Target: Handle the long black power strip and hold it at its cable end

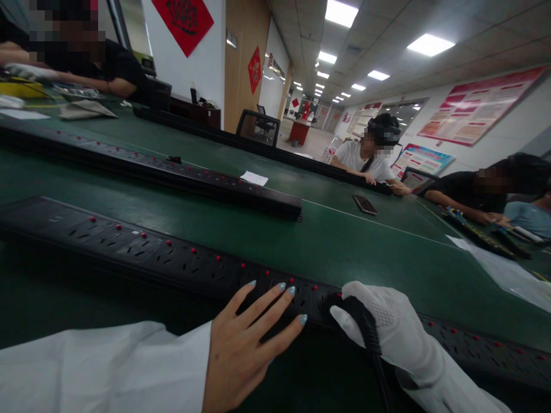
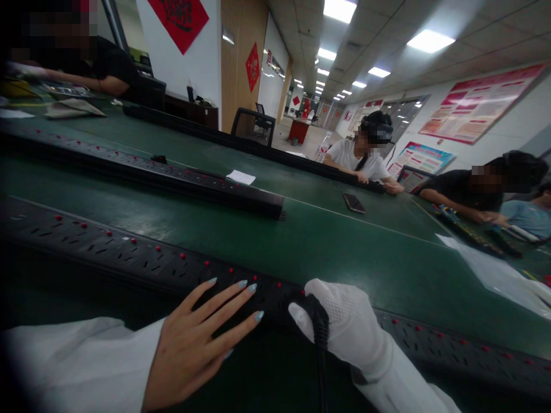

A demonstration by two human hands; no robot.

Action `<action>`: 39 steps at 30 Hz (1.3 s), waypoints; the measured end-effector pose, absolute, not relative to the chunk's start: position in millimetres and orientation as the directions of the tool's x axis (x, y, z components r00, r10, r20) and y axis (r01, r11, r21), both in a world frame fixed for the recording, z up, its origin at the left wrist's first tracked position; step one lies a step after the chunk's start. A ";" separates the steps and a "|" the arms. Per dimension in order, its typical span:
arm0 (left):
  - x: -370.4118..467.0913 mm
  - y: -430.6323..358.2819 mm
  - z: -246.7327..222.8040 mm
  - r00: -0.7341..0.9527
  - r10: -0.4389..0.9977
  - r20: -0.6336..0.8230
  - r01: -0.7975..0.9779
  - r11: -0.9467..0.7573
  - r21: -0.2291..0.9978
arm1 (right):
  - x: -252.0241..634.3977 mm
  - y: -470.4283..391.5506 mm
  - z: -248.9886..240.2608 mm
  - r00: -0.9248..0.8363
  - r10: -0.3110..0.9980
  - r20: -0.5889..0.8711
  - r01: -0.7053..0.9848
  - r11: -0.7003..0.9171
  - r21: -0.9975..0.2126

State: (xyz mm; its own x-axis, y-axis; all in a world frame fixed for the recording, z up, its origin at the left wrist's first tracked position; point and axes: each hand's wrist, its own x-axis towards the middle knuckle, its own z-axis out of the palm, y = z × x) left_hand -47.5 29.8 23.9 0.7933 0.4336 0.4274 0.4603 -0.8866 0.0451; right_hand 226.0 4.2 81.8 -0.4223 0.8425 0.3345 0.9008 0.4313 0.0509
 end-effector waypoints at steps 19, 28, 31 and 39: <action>-47.0 29.2 24.7 0.793 0.433 0.428 0.484 -0.875 -0.011 | 226.2 4.6 81.0 -0.423 0.836 0.348 0.902 0.426 0.075; -48.9 30.4 27.3 0.812 0.428 0.396 0.466 -0.885 -0.001 | 226.2 4.3 81.3 -0.419 0.846 0.329 0.903 0.426 0.057; -48.5 30.1 26.8 0.807 0.425 0.409 0.469 -0.883 -0.006 | 225.8 3.8 81.7 -0.425 0.841 0.334 0.900 0.433 0.053; -47.3 29.0 25.4 0.785 0.425 0.452 0.475 -0.880 0.003 | 223.5 4.7 83.6 -0.433 0.830 0.351 0.895 0.442 0.058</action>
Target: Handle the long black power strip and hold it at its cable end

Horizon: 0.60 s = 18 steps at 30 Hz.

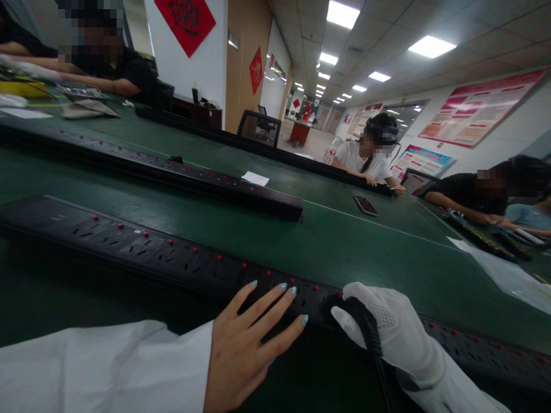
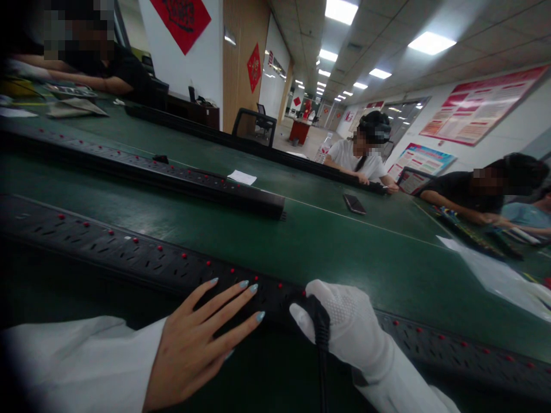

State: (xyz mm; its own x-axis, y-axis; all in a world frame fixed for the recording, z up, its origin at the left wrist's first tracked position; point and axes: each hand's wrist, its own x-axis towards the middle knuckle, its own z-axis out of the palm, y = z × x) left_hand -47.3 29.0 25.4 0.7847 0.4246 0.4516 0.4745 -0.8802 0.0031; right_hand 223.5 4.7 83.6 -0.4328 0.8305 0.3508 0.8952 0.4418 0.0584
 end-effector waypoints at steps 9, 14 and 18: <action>-48.2 29.7 24.1 0.794 0.428 0.431 0.463 -0.886 0.027 | 225.8 5.2 82.1 -0.421 0.843 0.334 0.901 0.430 0.052; -48.6 30.1 25.4 0.803 0.430 0.412 0.462 -0.887 0.024 | 225.6 4.3 82.3 -0.414 0.849 0.329 0.903 0.428 0.034; -48.5 30.0 26.1 0.802 0.430 0.415 0.459 -0.888 0.033 | 224.9 4.7 82.1 -0.407 0.849 0.338 0.907 0.419 0.038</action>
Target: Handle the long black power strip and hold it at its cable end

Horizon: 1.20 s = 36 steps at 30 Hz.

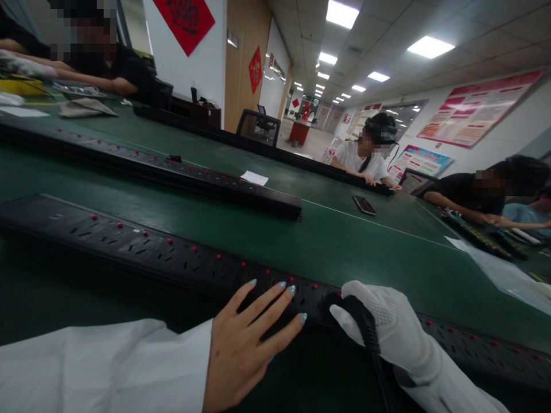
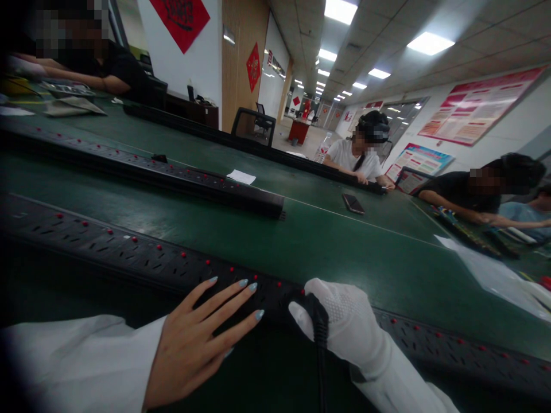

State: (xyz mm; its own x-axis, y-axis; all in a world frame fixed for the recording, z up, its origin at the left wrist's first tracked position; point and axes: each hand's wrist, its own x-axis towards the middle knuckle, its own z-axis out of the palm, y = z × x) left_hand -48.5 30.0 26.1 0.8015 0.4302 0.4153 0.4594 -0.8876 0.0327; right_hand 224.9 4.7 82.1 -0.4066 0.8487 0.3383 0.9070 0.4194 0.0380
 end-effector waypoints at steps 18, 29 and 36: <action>-47.9 30.3 22.9 0.799 0.424 0.427 0.454 -0.890 0.036 | 227.0 4.4 81.2 -0.422 0.837 0.348 0.900 0.434 0.047; -48.0 29.6 24.7 0.789 0.423 0.444 0.455 -0.890 0.040 | 226.5 5.0 81.1 -0.438 0.825 0.358 0.892 0.450 0.053; -47.5 29.9 23.6 0.793 0.428 0.433 0.460 -0.887 0.035 | 225.6 5.0 80.7 -0.430 0.830 0.356 0.897 0.437 0.065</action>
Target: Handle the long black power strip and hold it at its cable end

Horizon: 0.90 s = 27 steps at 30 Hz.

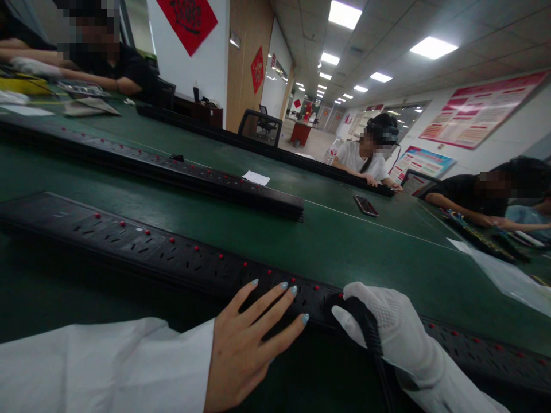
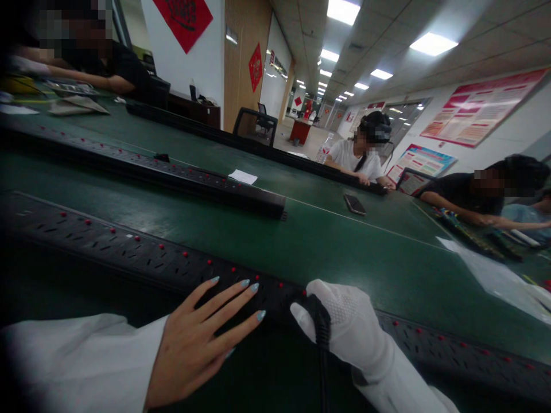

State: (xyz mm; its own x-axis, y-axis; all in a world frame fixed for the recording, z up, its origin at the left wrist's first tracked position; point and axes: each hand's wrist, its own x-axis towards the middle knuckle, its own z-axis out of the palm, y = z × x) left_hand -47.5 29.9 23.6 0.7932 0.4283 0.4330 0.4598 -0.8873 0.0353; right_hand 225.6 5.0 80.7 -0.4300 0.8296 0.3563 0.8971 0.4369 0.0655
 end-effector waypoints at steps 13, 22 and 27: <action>-48.0 30.3 24.8 0.795 0.418 0.439 0.459 -0.888 0.014 | 228.5 4.7 78.7 -0.431 0.827 0.362 0.896 0.438 0.068; -48.6 30.2 25.5 0.806 0.420 0.418 0.455 -0.890 0.018 | 226.5 2.8 83.0 -0.440 0.804 0.400 0.885 0.463 0.044; -48.0 30.3 24.2 0.809 0.417 0.414 0.444 -0.895 0.032 | 234.8 -3.8 88.0 -0.145 0.780 0.609 0.894 0.368 -0.258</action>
